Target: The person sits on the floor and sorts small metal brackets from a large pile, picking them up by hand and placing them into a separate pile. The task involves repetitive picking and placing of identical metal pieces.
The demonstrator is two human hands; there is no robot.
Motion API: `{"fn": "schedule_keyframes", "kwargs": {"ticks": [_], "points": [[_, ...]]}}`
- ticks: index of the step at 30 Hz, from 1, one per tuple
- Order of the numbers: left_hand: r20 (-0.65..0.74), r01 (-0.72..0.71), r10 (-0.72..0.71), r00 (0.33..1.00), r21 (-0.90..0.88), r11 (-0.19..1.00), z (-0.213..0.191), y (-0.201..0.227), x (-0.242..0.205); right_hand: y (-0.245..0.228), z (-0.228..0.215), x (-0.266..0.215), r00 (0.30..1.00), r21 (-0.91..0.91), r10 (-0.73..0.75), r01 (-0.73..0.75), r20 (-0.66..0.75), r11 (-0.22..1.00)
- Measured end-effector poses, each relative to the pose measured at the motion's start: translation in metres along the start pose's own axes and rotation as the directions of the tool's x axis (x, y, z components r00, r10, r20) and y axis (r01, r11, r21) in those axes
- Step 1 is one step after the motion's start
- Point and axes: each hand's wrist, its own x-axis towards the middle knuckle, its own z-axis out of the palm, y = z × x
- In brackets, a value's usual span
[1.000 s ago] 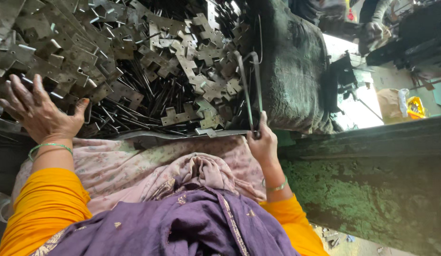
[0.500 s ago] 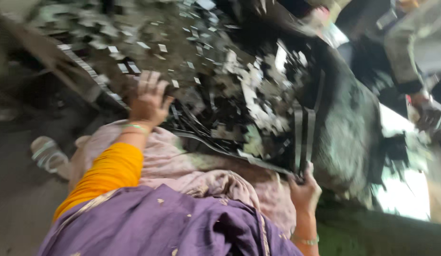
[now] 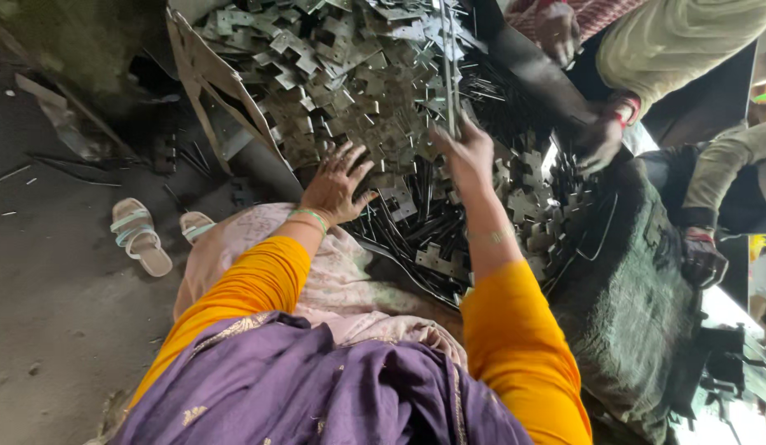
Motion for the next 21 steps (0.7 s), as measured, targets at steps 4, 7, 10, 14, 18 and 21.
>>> {"fn": "schedule_keyframes", "kwargs": {"ticks": [4,7,10,14,18,21], "points": [[-0.083,-0.002,-0.005,0.997,-0.085,0.996,-0.010,-0.002,0.004,-0.013,0.039,0.048,0.972,-0.122,-0.231,0.223,-0.054,0.967],[-0.112,0.082,-0.110,0.988,-0.231,0.969,-0.010,0.003,0.003,-0.002,0.018,0.030,0.846,-0.489,-0.521,0.505,0.115,0.711],[-0.181,0.097,-0.138,0.974,-0.222,0.970,-0.008,-0.002,0.002,0.023,-0.022,-0.019,0.909,-0.520,-0.399,0.402,0.124,0.754],[-0.191,0.083,-0.118,0.974,-0.181,0.980,0.005,-0.006,0.001,0.072,-0.084,-0.121,0.927,-0.645,-0.375,0.276,-0.018,0.713],[-0.156,0.047,-0.087,0.984,-0.241,0.969,0.000,-0.012,-0.001,0.122,-0.111,-0.207,0.892,-0.734,-0.350,0.031,-0.286,0.678],[-0.185,0.009,-0.036,0.982,-0.146,0.989,-0.010,-0.009,-0.004,0.158,-0.116,-0.256,0.845,-0.764,-0.394,-0.026,-0.362,0.645]]}}
